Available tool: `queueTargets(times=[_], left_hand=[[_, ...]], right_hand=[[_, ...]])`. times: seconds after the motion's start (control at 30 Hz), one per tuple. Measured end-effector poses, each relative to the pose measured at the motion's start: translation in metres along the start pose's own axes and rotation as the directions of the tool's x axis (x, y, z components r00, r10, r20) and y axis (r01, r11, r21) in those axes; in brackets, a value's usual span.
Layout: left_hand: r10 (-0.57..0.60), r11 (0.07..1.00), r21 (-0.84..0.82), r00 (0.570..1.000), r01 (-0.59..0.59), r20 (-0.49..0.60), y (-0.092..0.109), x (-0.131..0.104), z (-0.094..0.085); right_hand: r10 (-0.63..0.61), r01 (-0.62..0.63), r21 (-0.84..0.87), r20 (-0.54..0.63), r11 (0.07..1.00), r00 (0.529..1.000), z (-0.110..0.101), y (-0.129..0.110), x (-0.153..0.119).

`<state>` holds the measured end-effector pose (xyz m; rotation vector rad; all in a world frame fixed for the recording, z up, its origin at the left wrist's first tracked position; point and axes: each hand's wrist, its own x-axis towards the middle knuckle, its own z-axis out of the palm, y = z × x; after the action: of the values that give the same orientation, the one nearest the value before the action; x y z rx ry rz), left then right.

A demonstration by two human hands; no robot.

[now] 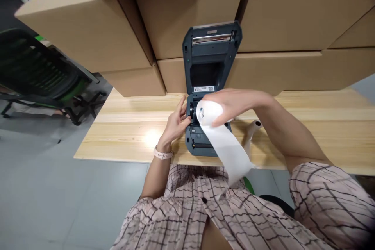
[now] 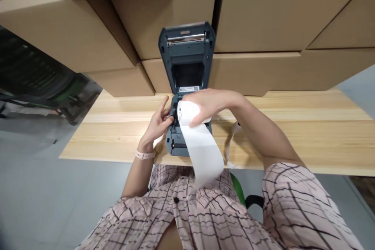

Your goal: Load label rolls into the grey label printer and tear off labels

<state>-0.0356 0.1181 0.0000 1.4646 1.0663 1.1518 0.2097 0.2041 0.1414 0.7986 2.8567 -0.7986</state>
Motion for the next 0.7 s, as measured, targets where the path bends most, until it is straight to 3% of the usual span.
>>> queueTargets(times=[0.07, 0.13, 0.4, 0.47, 0.53, 0.6, 0.7], left_hand=[[0.001, 1.0, 0.031, 1.0, -0.001, 0.003, -0.001, 0.0, -0.001], [-0.001, 0.999, 0.043, 1.0, 0.001, -0.007, -0.001, 0.0, 0.0], [0.021, 0.999, 0.036, 0.999, -0.019, -0.035, -0.001, -0.001, 0.004], [0.04, 0.998, 0.041, 0.999, -0.039, -0.033, 0.0, -0.002, 0.004], [0.063, 0.997, 0.04, 0.998, -0.062, -0.022, 0.001, -0.002, 0.005], [0.083, 0.996, 0.037, 0.996, -0.083, -0.013, 0.003, -0.003, 0.006], [0.087, 0.995, 0.056, 0.996, -0.085, -0.03, 0.006, -0.005, 0.008]], right_hand=[[0.108, -0.092, -0.196, 0.071, 0.976, 0.992, 0.005, -0.018, 0.015], [0.173, -0.142, -0.272, 0.096, 0.952, 0.98, 0.013, -0.021, 0.026], [0.201, -0.158, -0.258, 0.15, 0.953, 0.968, 0.034, 0.002, 0.043], [0.161, -0.136, -0.245, 0.085, 0.96, 0.983, 0.038, 0.001, 0.033], [0.031, -0.044, -0.209, -0.064, 0.977, 0.997, 0.048, -0.001, 0.012], [-0.113, 0.076, -0.178, -0.205, 0.981, 0.972, 0.067, -0.007, -0.015], [-0.192, 0.138, -0.209, -0.263, 0.968, 0.946, 0.106, -0.024, -0.054]])
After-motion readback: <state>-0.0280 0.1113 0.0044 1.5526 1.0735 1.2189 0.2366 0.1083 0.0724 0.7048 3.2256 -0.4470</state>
